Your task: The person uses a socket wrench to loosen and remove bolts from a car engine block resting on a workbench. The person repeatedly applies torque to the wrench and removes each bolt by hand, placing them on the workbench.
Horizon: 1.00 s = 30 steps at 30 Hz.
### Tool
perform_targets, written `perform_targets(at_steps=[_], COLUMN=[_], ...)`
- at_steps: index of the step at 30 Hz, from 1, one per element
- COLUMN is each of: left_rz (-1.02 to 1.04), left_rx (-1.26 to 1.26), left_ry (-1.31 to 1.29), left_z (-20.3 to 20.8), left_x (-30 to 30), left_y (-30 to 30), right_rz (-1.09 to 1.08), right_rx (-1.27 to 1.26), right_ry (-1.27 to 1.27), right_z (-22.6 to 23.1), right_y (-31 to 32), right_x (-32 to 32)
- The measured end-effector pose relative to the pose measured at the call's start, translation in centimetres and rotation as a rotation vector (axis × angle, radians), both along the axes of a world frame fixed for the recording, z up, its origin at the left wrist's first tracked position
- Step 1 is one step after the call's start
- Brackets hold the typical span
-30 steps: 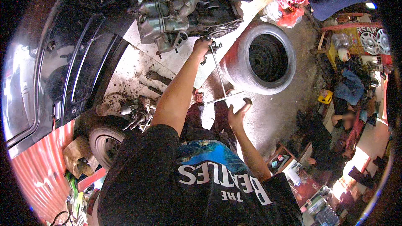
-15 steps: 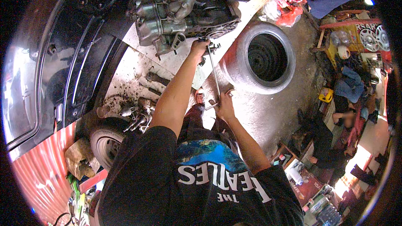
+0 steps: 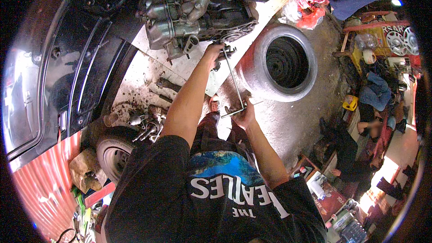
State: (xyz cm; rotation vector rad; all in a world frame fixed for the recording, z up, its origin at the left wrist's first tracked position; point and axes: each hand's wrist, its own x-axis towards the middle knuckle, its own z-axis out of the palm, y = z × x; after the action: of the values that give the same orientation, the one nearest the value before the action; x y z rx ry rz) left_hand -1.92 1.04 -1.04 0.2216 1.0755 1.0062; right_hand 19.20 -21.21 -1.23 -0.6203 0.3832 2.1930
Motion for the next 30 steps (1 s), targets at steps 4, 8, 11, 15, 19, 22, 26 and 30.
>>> perform_targets(at_steps=[4, 8, 11, 15, 19, 22, 26, 30], left_rz=[0.03, 0.04, 0.023, 0.072, 0.057, 0.024, -0.003, -0.024], left_rx=[-0.009, -0.005, -0.047, 0.001, 0.025, 0.052, -0.096, -0.143], left_ry=[0.064, 0.098, 0.085, 0.048, 0.087, 0.013, -0.045, -0.019], left_z=[-1.0, -2.3, 0.5, -0.5, -0.1, 0.2, 2.1, 3.3], left_x=[0.9, 0.0, 1.4, 0.8, 0.6, 0.1, 0.3, 0.9], left_y=[0.2, 0.3, 0.0, 0.1, -0.4, -0.3, -0.2, -0.6], right_rz=[-0.203, 0.19, 0.778, 0.908, 0.834, 0.623, 0.311, 0.029], right_rx=[-0.022, 0.991, 1.261, 1.252, 1.209, 1.058, 0.731, -0.139], right_ry=[-0.993, -2.068, -2.294, -2.252, -1.972, -1.631, -1.19, -0.406], right_z=[4.2, 4.4, 5.7, 4.9, 4.5, 2.6, 3.5, 5.5], right_y=[-0.7, -3.0, -1.4, 0.1, -0.2, -0.8, -0.4, 1.8], right_x=[0.0, 3.6, 2.4, -0.3, -0.5, -0.4, -0.4, -0.4])
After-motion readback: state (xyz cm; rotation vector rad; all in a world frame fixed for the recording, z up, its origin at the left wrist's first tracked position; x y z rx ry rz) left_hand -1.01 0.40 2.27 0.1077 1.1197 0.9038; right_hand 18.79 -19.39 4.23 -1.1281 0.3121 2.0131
